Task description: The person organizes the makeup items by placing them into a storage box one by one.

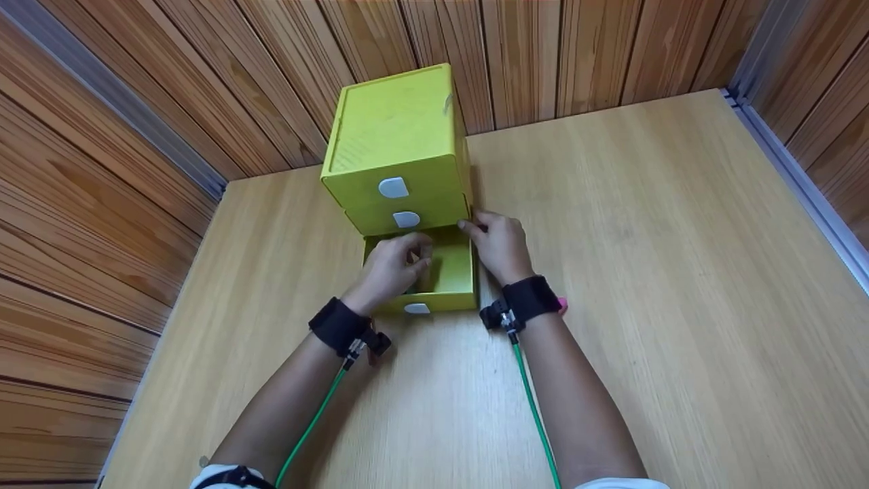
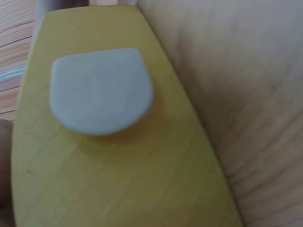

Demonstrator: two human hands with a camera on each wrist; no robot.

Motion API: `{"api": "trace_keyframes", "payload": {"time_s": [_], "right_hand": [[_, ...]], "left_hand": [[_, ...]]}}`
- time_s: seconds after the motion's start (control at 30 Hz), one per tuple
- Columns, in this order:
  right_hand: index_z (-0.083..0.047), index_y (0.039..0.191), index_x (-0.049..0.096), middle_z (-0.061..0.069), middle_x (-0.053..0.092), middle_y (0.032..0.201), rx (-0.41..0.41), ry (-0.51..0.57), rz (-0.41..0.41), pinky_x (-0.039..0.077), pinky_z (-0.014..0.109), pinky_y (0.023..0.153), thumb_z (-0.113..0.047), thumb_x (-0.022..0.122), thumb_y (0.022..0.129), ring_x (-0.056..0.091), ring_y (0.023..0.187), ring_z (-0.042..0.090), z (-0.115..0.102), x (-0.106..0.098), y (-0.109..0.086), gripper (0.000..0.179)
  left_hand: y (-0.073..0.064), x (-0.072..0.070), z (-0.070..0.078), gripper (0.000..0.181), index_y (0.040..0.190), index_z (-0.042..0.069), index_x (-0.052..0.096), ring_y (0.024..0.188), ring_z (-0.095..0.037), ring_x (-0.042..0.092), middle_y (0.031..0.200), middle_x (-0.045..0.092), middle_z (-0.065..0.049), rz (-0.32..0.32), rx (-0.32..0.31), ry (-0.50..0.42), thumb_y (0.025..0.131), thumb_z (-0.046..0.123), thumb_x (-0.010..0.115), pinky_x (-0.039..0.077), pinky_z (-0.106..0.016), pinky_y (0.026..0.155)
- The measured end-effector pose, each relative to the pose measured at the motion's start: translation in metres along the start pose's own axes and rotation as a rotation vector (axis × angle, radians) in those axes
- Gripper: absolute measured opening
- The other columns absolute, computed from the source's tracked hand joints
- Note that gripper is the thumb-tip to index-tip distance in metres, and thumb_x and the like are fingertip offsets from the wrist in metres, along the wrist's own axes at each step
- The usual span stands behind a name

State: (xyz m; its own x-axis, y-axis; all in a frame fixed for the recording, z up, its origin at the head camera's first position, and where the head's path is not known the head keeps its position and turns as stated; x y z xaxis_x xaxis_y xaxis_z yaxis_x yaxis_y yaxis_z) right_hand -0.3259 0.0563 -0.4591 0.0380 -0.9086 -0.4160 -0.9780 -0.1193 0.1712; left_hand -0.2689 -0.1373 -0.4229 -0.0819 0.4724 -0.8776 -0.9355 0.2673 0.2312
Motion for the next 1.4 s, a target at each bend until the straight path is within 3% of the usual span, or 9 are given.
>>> {"api": "trace_keyframes", "payload": {"time_s": [0.27, 0.43, 0.57, 0.8, 1.17, 1.4], "right_hand": [[-0.001, 0.126, 0.063, 0.019, 0.060, 0.125, -0.046, -0.027, 0.011, 0.042, 0.045, 0.102, -0.034, 0.067, 0.093, 0.054, 0.121, 0.034, 0.000, 0.000, 0.001, 0.046], [0.000, 0.126, 0.062, 0.020, 0.059, 0.126, -0.047, -0.023, 0.006, 0.042, 0.045, 0.102, -0.034, 0.067, 0.094, 0.053, 0.122, 0.035, 0.001, 0.000, 0.001, 0.047], [-0.001, 0.125, 0.063, 0.019, 0.060, 0.125, -0.044, -0.023, 0.007, 0.043, 0.045, 0.101, -0.033, 0.067, 0.094, 0.054, 0.121, 0.034, 0.001, -0.001, 0.001, 0.045], [-0.001, 0.127, 0.061, 0.020, 0.058, 0.127, -0.025, -0.014, 0.001, 0.042, 0.045, 0.102, -0.035, 0.067, 0.093, 0.052, 0.123, 0.034, 0.001, 0.000, 0.001, 0.048], [-0.002, 0.124, 0.064, 0.019, 0.060, 0.125, -0.030, -0.002, 0.003, 0.043, 0.045, 0.101, -0.035, 0.067, 0.093, 0.054, 0.122, 0.033, 0.002, 0.000, 0.000, 0.046], [-0.005, 0.117, 0.071, 0.014, 0.067, 0.116, -0.067, -0.013, 0.018, 0.048, 0.044, 0.095, -0.034, 0.066, 0.094, 0.061, 0.113, 0.028, 0.001, 0.000, -0.001, 0.037]], "left_hand": [[-0.002, 0.001, -0.006, 0.016, 0.106, 0.013, 0.072, 0.076, -0.010, 0.062, 0.087, 0.068, 0.006, -0.039, -0.015, 0.043, 0.092, 0.017, 0.065, 0.051, -0.029, 0.067], [-0.004, 0.003, -0.008, 0.010, 0.090, 0.017, 0.073, 0.070, -0.008, 0.060, 0.077, 0.066, 0.011, -0.084, 0.002, 0.071, 0.092, 0.017, 0.063, 0.049, -0.029, 0.064], [-0.004, 0.003, -0.007, 0.015, 0.079, 0.021, 0.072, 0.070, -0.009, 0.061, 0.069, 0.063, 0.015, -0.121, 0.004, 0.092, 0.091, 0.016, 0.063, 0.047, -0.030, 0.065], [-0.004, 0.003, -0.007, 0.016, 0.075, 0.020, 0.071, 0.083, -0.017, 0.055, 0.078, 0.058, 0.007, -0.192, -0.007, 0.172, 0.089, 0.020, 0.064, 0.043, -0.034, 0.073], [-0.002, 0.006, -0.012, 0.015, 0.073, 0.019, 0.064, 0.079, -0.013, 0.053, 0.080, 0.056, 0.006, -0.342, -0.067, 0.096, 0.086, 0.023, 0.070, 0.044, -0.032, 0.074], [-0.002, 0.007, -0.011, 0.019, 0.074, 0.019, 0.065, 0.083, -0.012, 0.050, 0.083, 0.055, 0.005, -0.382, -0.102, 0.069, 0.083, 0.029, 0.078, 0.041, -0.032, 0.077]]}}
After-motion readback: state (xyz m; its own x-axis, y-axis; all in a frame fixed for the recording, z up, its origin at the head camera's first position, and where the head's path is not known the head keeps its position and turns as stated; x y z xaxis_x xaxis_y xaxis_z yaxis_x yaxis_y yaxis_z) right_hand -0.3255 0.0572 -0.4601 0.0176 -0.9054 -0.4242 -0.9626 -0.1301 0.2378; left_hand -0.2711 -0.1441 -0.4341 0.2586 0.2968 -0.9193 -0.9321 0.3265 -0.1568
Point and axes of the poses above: each hand's wrist, its own y-axis towards the middle knuckle, its own x-axis out of the palm, z = x × y, the point moved 3 cm from there along y, towards the middle knuckle
